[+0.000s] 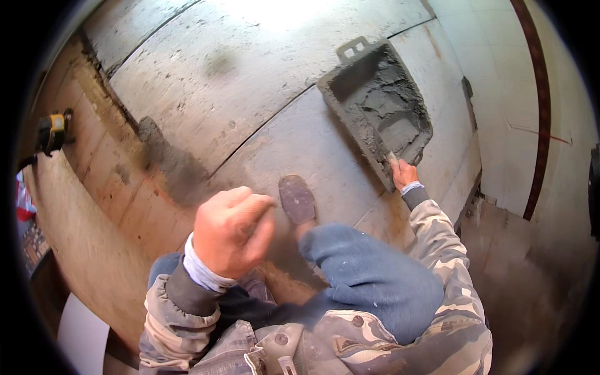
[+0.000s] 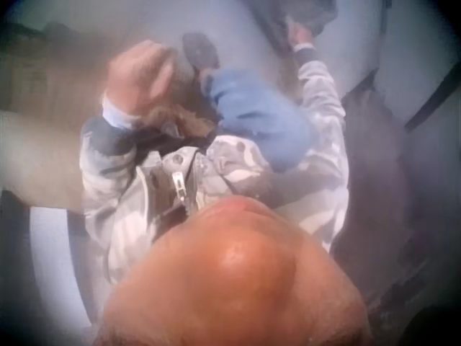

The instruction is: The person scoops cement from a tray using a trowel and spreads it onto the floor. They repeatedly apply and smooth the cement along the floor surface, working in a kneeling position.

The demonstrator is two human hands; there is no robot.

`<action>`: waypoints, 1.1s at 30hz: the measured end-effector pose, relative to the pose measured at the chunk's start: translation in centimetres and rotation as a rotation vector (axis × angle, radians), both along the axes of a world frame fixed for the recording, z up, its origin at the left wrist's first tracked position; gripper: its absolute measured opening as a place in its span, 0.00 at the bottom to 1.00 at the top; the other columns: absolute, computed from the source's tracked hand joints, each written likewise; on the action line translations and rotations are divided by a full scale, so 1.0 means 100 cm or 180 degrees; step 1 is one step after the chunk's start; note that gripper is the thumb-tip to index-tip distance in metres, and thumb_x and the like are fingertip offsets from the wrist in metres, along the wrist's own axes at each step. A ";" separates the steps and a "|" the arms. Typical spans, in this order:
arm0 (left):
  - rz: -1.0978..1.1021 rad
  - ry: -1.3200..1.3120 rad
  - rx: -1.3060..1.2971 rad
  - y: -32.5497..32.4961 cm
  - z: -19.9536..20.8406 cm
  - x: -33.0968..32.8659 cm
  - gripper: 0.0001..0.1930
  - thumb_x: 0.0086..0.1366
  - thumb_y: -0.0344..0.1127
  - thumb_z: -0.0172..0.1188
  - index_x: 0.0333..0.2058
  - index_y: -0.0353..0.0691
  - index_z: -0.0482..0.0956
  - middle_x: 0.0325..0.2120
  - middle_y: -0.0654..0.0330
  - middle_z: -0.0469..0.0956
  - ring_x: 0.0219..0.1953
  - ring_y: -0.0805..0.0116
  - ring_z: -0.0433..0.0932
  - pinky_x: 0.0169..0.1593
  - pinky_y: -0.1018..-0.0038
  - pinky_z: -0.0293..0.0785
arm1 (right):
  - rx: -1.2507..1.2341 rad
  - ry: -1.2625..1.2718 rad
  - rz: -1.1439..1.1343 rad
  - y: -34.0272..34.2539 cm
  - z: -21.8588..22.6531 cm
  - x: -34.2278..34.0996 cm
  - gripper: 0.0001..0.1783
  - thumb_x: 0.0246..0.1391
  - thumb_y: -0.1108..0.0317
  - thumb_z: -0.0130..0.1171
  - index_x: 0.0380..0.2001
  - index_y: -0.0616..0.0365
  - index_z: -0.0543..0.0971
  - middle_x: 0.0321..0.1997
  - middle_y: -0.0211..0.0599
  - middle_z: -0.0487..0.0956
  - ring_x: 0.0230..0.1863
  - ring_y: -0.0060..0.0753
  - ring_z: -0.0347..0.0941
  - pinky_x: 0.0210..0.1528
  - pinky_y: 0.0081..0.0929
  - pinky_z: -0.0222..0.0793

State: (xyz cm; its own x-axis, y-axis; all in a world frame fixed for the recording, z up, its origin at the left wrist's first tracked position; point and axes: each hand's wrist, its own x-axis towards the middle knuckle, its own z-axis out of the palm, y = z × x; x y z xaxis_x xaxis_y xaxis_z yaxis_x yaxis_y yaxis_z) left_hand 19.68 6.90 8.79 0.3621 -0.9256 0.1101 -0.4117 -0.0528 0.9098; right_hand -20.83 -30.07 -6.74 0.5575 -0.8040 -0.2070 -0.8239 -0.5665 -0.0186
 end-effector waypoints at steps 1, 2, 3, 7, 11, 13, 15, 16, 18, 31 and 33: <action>-0.0039 0.0014 -0.0062 0.000 0.000 0.000 0.06 0.55 0.23 0.61 0.33 0.34 0.81 0.21 0.53 0.72 0.23 0.53 0.74 0.28 0.65 0.70 | 0.0023 -0.0085 0.0079 -0.005 -0.002 0.012 0.24 0.66 0.48 0.54 0.29 0.61 0.74 0.28 0.67 0.77 0.35 0.76 0.72 0.36 0.62 0.68; -0.0062 -0.0092 -0.0136 0.001 -0.002 -0.002 0.05 0.53 0.27 0.63 0.31 0.37 0.80 0.20 0.54 0.72 0.24 0.53 0.75 0.28 0.63 0.70 | -0.0026 -0.0057 0.0138 -0.012 -0.014 0.019 0.24 0.66 0.49 0.53 0.29 0.61 0.75 0.31 0.64 0.77 0.37 0.74 0.71 0.37 0.59 0.69; -0.0038 -0.0242 -0.0118 0.004 -0.004 -0.005 0.05 0.52 0.30 0.64 0.28 0.40 0.78 0.20 0.55 0.72 0.25 0.52 0.76 0.28 0.61 0.71 | 0.0009 0.0009 0.0275 -0.022 -0.026 0.029 0.22 0.67 0.51 0.52 0.32 0.61 0.76 0.32 0.62 0.78 0.37 0.71 0.73 0.38 0.56 0.70; -0.0200 -0.0403 -0.0149 0.014 -0.020 -0.025 0.08 0.53 0.34 0.64 0.23 0.41 0.73 0.21 0.56 0.73 0.25 0.52 0.76 0.29 0.59 0.73 | 0.0688 0.0653 0.1560 -0.076 -0.014 0.034 0.19 0.69 0.56 0.48 0.46 0.60 0.80 0.36 0.55 0.82 0.37 0.57 0.78 0.43 0.43 0.74; -0.0550 -0.0589 -0.0092 0.003 -0.021 -0.040 0.08 0.54 0.36 0.63 0.22 0.42 0.74 0.21 0.57 0.76 0.26 0.56 0.79 0.31 0.62 0.76 | 0.1200 -0.0711 0.1393 -0.121 0.023 0.012 0.17 0.68 0.53 0.55 0.44 0.57 0.81 0.25 0.40 0.79 0.24 0.43 0.76 0.29 0.38 0.74; -0.0364 -0.0626 -0.0073 0.012 -0.015 -0.044 0.08 0.55 0.36 0.62 0.22 0.42 0.75 0.21 0.57 0.76 0.26 0.57 0.80 0.32 0.62 0.76 | 0.2641 -0.0948 -0.0127 -0.086 0.047 0.065 0.20 0.67 0.47 0.55 0.35 0.55 0.77 0.20 0.33 0.74 0.18 0.32 0.70 0.20 0.31 0.66; -0.0147 -0.0641 -0.0306 0.016 -0.008 -0.048 0.08 0.55 0.37 0.62 0.22 0.42 0.75 0.21 0.57 0.76 0.26 0.57 0.80 0.32 0.62 0.76 | 0.3285 -0.1020 -0.0978 -0.002 0.101 0.141 0.27 0.66 0.39 0.54 0.25 0.49 0.68 0.15 0.22 0.65 0.11 0.16 0.57 0.12 0.19 0.50; -0.0065 -0.0586 -0.0449 0.011 -0.004 -0.049 0.09 0.55 0.36 0.63 0.22 0.42 0.74 0.20 0.58 0.75 0.26 0.57 0.79 0.31 0.63 0.75 | 0.3346 -0.1041 -0.0870 0.021 0.120 0.172 0.26 0.67 0.40 0.54 0.26 0.50 0.68 0.15 0.22 0.64 0.12 0.17 0.57 0.12 0.20 0.52; 0.0027 -0.0573 -0.0662 0.005 0.005 -0.051 0.09 0.54 0.36 0.63 0.21 0.42 0.73 0.20 0.59 0.74 0.25 0.58 0.79 0.31 0.63 0.75 | 0.3623 -0.1109 -0.0602 0.056 0.139 0.232 0.23 0.68 0.44 0.55 0.29 0.50 0.68 0.16 0.21 0.63 0.12 0.17 0.57 0.13 0.21 0.54; 0.1435 -0.0571 -0.1435 0.038 0.034 -0.032 0.09 0.50 0.32 0.64 0.23 0.41 0.71 0.21 0.60 0.69 0.25 0.60 0.74 0.31 0.65 0.70 | 0.2383 -0.2027 0.0942 0.285 -0.080 0.453 0.13 0.62 0.61 0.60 0.40 0.61 0.77 0.25 0.37 0.76 0.24 0.30 0.74 0.26 0.31 0.71; 0.1435 -0.0625 -0.1358 0.051 0.038 -0.034 0.09 0.50 0.31 0.64 0.22 0.41 0.71 0.20 0.60 0.69 0.25 0.60 0.74 0.30 0.66 0.69 | 0.1849 -0.1844 0.1119 0.301 -0.094 0.454 0.18 0.59 0.57 0.61 0.38 0.64 0.79 0.31 0.51 0.80 0.33 0.51 0.77 0.39 0.44 0.72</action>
